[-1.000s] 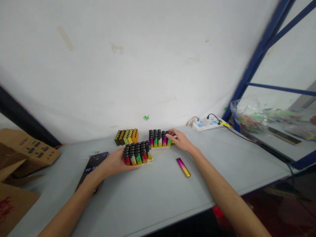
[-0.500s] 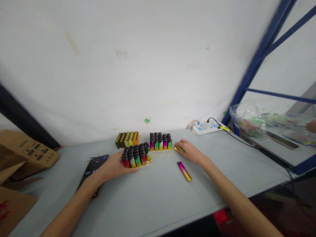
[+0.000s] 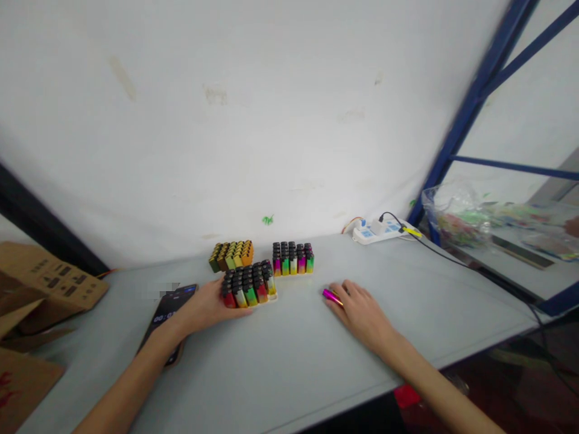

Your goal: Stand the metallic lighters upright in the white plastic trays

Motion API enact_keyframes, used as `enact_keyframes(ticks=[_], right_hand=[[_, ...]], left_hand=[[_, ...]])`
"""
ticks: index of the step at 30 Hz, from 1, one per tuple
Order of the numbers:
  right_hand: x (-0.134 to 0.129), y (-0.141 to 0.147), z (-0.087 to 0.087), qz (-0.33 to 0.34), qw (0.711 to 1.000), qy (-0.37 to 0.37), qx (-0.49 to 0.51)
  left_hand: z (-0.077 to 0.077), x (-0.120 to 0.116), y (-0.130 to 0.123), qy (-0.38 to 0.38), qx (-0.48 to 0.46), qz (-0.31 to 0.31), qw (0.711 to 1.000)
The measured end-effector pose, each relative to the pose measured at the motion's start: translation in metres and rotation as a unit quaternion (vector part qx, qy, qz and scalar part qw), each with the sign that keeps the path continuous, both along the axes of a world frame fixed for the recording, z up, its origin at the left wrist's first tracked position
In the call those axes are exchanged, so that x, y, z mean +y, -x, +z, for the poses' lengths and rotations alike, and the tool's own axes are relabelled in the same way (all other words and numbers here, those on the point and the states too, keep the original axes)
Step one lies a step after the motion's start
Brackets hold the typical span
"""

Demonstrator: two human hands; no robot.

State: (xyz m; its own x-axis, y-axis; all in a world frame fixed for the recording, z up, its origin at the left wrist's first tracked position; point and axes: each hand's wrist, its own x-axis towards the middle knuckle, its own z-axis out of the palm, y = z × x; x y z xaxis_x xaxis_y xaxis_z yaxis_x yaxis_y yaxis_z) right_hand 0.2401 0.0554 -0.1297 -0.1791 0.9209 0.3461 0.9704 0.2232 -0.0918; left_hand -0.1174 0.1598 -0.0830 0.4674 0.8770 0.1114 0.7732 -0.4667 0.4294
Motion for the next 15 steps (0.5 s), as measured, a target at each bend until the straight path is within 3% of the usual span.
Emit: enact_keyframes(ticks=[5,8,10,13,15], right_hand=[[0.046,-0.060,0.006,-0.016,1.000,0.010,-0.005],[0.066,-0.082,0.006,-0.034,0.999,0.016,0.005],[0.075,-0.081,0.010,-0.069,0.997,0.020,-0.003],[0.088,-0.056,0.027,-0.129,0.991,-0.026,0.013],[0.098,-0.026,0.044,-0.097,0.988,-0.100,0.070]], left_hand=[[-0.005,0.003,0.003,0.003,-0.007,0.002,1.000],[-0.005,0.003,0.002,-0.005,-0.007,-0.003,1.000],[-0.005,0.003,0.002,-0.006,-0.008,-0.004,1.000],[-0.004,0.002,0.001,-0.011,-0.016,-0.001,1.000],[-0.003,0.001,0.001,-0.015,-0.020,0.000,1.000]])
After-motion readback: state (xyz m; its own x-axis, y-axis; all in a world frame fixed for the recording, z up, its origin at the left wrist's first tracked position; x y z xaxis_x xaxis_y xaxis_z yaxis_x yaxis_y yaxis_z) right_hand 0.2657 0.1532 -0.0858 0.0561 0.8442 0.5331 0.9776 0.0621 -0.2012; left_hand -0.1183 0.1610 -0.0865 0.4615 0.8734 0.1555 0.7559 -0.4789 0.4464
